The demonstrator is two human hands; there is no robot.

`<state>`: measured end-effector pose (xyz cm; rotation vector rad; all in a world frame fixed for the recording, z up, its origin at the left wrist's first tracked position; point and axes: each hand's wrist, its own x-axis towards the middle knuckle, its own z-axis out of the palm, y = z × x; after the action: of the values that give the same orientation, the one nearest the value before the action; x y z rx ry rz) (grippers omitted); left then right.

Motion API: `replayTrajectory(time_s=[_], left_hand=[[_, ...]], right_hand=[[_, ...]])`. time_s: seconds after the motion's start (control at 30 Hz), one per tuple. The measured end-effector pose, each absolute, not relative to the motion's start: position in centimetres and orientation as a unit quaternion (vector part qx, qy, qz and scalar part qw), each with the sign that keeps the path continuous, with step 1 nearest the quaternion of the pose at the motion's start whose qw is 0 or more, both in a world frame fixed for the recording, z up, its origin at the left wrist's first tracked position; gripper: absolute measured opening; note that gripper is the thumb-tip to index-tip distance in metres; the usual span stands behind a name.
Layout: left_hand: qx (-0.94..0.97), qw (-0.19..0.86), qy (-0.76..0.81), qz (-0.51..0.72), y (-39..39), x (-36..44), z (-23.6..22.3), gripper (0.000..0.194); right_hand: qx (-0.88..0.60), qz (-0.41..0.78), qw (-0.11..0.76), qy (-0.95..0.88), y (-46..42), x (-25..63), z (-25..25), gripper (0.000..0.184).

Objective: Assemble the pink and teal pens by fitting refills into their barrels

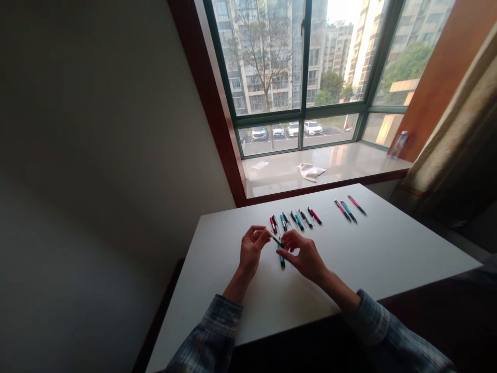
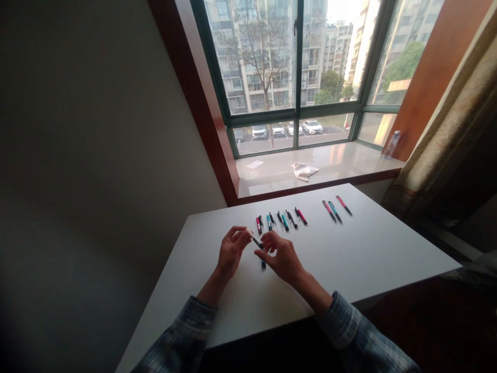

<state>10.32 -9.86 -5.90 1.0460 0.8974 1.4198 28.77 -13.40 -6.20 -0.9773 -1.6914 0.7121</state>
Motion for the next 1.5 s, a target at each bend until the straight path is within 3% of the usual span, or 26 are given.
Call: replayTrajectory(time_s=[0.13, 0.5, 0.63, 0.77, 0.93, 1.13, 1.5], left_hand=[[0.416, 0.587, 0.378, 0.583, -10.2, 10.3, -5.7, 0.037], [0.441, 0.696, 0.323, 0.467, -11.1, 10.8, -4.7, 0.034], [0.45, 0.69, 0.339, 0.455, -11.0, 10.7, -5.1, 0.035], [0.45, 0.672, 0.372, 0.456, -10.7, 10.8, -5.4, 0.037], [0.452, 0.646, 0.397, 0.47, -10.7, 10.8, -5.3, 0.035], [0.47, 0.614, 0.403, 0.489, -10.6, 10.8, -5.5, 0.032], [0.526, 0.579, 0.402, 0.476, -10.4, 11.0, -5.9, 0.032]], right_hand=[[-0.409, 0.274, 0.559, -0.667, -13.7, 28.5, -5.4, 0.013], [-0.363, 0.437, 0.598, -0.564, -11.5, 30.8, -4.2, 0.031], [-0.366, 0.413, 0.603, -0.576, -11.6, 31.6, -4.1, 0.03], [-0.419, 0.309, 0.629, -0.578, -12.2, 33.7, -4.4, 0.028], [-0.489, 0.115, 0.495, -0.709, -13.6, 36.6, -7.0, 0.02], [-0.485, 0.091, 0.355, -0.794, -15.4, 36.8, -9.5, 0.024], [-0.474, 0.121, 0.333, -0.806, -16.2, 35.0, -9.4, 0.024]])
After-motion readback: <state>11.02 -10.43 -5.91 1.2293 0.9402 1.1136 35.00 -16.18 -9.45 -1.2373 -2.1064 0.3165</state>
